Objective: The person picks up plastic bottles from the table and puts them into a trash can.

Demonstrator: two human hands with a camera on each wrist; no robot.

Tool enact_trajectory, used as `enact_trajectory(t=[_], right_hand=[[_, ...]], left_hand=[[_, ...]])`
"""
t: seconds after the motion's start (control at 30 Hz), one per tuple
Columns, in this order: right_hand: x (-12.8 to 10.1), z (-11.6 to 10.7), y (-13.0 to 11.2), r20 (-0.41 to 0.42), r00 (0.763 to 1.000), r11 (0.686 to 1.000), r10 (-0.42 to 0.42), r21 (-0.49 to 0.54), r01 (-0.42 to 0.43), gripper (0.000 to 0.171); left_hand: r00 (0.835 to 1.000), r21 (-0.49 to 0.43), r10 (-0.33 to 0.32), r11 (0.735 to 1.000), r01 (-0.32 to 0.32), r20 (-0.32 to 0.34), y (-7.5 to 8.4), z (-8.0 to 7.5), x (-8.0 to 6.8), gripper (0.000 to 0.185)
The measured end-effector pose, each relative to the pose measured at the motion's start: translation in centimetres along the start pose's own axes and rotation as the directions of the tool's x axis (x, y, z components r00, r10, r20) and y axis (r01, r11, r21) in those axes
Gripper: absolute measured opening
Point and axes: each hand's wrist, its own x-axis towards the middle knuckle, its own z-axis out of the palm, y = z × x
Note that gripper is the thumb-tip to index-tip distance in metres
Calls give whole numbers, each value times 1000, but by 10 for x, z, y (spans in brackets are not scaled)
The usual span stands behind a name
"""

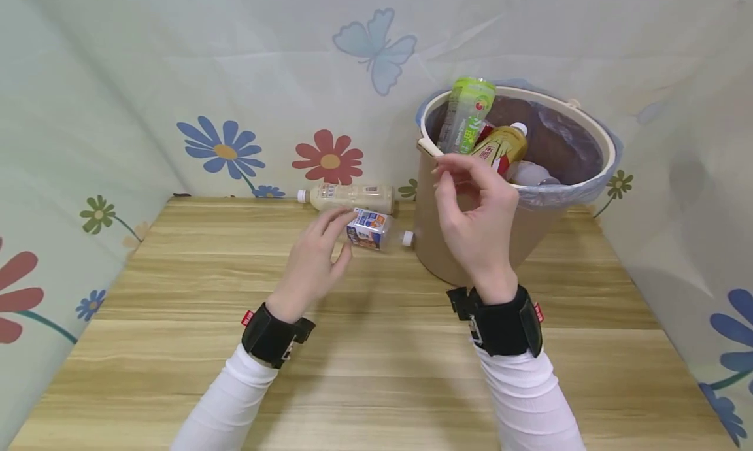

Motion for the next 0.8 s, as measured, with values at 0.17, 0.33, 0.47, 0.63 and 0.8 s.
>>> enact_trajectory(t=[0.17, 0.33, 0.47, 0.63, 0.8], right_hand=[[-30, 14, 14, 51, 996, 997, 71, -17, -70, 18], [-58, 25, 39, 118, 975, 982, 186, -43, -182, 21], [-73, 32, 55, 151, 957, 968, 247, -85, -236, 24], [-81, 39, 67, 211, 929, 948, 305, -162, -274, 28], [-86, 43, 73, 265, 892, 926, 367, -196, -322, 33]], left_hand=[[998, 26, -27, 999, 26, 49, -11, -2, 0, 45], [994, 53, -40, 998, 35, 100, -19, 0, -1, 45], [983, 75, -62, 996, 49, 175, -21, 4, -2, 46], [966, 93, -86, 994, 65, 243, -25, 7, -3, 48], [960, 99, -91, 993, 67, 264, -30, 11, -5, 47]])
